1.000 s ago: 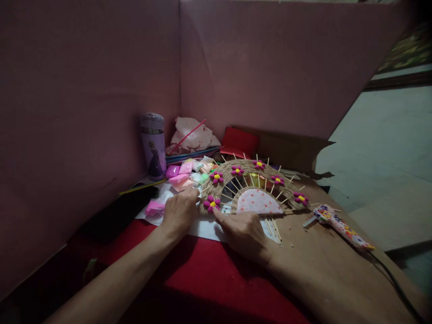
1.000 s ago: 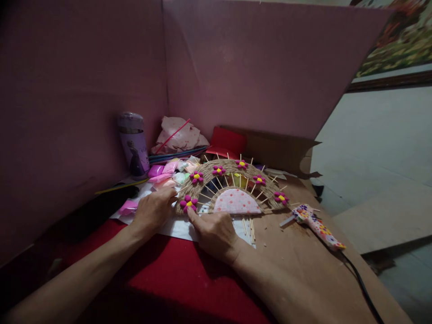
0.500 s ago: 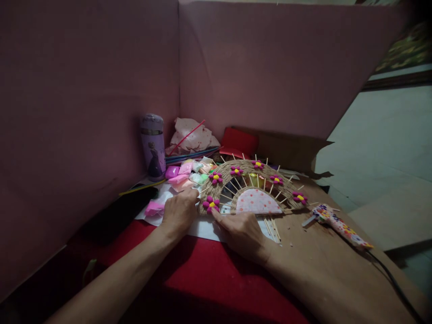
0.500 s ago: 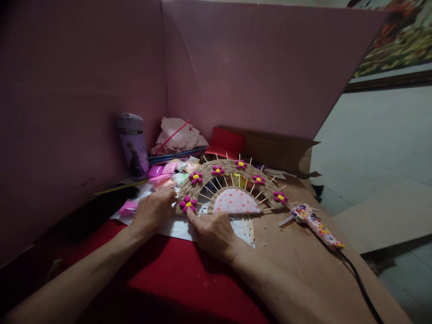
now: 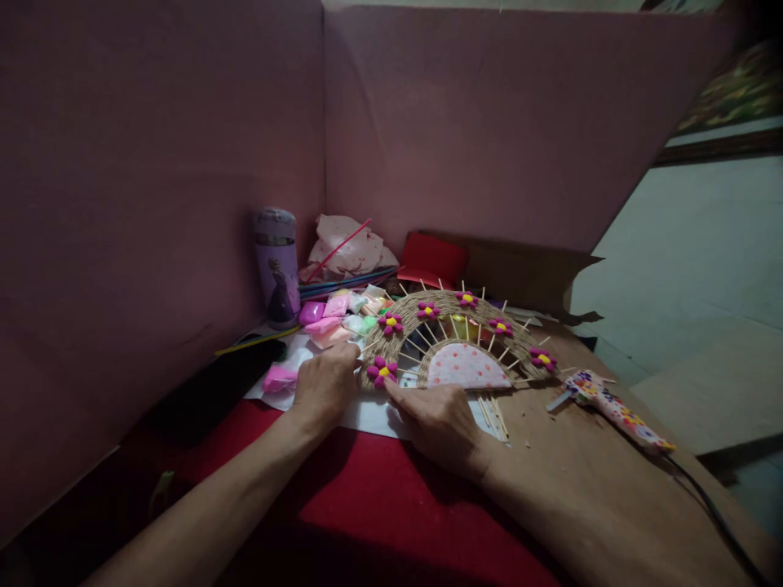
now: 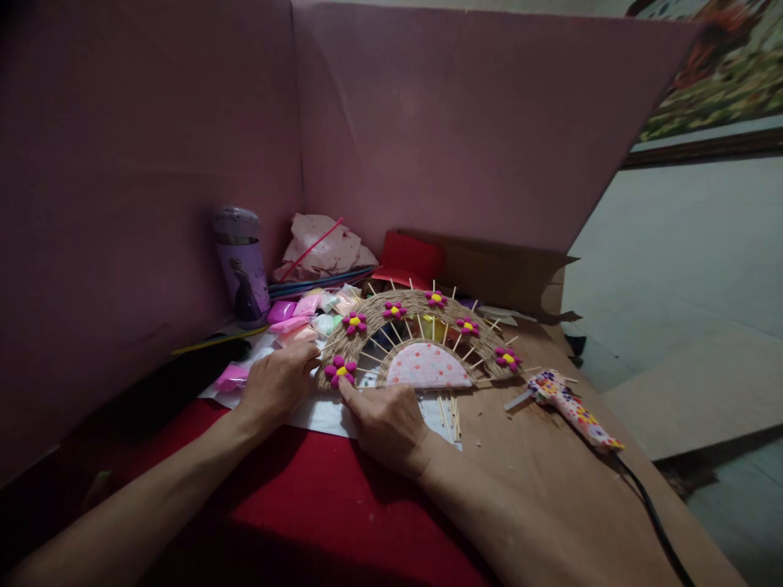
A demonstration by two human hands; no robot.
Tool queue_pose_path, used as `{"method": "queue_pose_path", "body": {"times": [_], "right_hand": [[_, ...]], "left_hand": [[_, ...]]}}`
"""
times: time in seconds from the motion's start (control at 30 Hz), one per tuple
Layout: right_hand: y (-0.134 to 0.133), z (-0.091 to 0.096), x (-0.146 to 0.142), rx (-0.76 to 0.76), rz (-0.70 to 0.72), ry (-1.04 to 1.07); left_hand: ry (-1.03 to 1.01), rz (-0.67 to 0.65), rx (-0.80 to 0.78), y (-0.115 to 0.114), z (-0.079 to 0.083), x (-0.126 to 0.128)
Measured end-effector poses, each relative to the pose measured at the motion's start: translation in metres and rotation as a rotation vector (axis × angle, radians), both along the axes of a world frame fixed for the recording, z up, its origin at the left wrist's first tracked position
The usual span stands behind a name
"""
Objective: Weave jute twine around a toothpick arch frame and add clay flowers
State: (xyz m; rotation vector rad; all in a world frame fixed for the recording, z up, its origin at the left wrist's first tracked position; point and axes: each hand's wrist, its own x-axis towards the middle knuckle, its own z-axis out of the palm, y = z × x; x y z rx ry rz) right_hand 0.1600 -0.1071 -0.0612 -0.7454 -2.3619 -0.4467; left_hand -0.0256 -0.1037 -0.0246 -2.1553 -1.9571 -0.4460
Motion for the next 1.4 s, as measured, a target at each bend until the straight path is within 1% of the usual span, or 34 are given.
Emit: {"method": "queue_pose_path", "body": {"times": [0.07,0.2,0.27,0.43,0.53,0.6,0.83,1.17,1.4], "right_hand": [[0.0,0.0004,-0.0006,0.0,-0.01,-0.02],[0.0002,0.0019,-0.0035,-0.027,-0.076,-0.103],[0.0001,0.0024,-0.0044,-0.027,-0.079,-0.12],[-0.0014,0.0046,-0.0017,0.041,-0.05,0.006],[-0.0027,0.0071,0.0007,0.09,-0.066,0.077],[-0.0029,0.008,0.0012,0.097,-0.076,0.094],[-0.0002,0.0036,-0.0016,0.071,-0.087,0.008],[-0.0039,0.0062,-0.0011,0.087,-0.023,0.053],[-0.0025,0.0036,-0.0027,0.084,-0.075,0.021]], "left_hand": [[-0.003,0.002,-0.003,0.0002,-0.0001,0.0002],[-0.007,-0.003,-0.003,0.0009,-0.0004,0.0004],[-0.007,-0.007,-0.005,0.0009,-0.0003,0.0004],[-0.011,-0.011,-0.012,-0.0002,0.001,0.0],[-0.013,-0.012,-0.004,-0.0003,0.0012,0.0001],[-0.014,-0.015,0.0,0.0001,0.0008,0.0002],[-0.003,-0.01,0.017,0.0003,-0.0016,-0.0001],[0.0,-0.02,0.033,0.0007,-0.002,-0.0009],[0.006,-0.011,0.023,0.0003,-0.0026,-0.0009]]}}
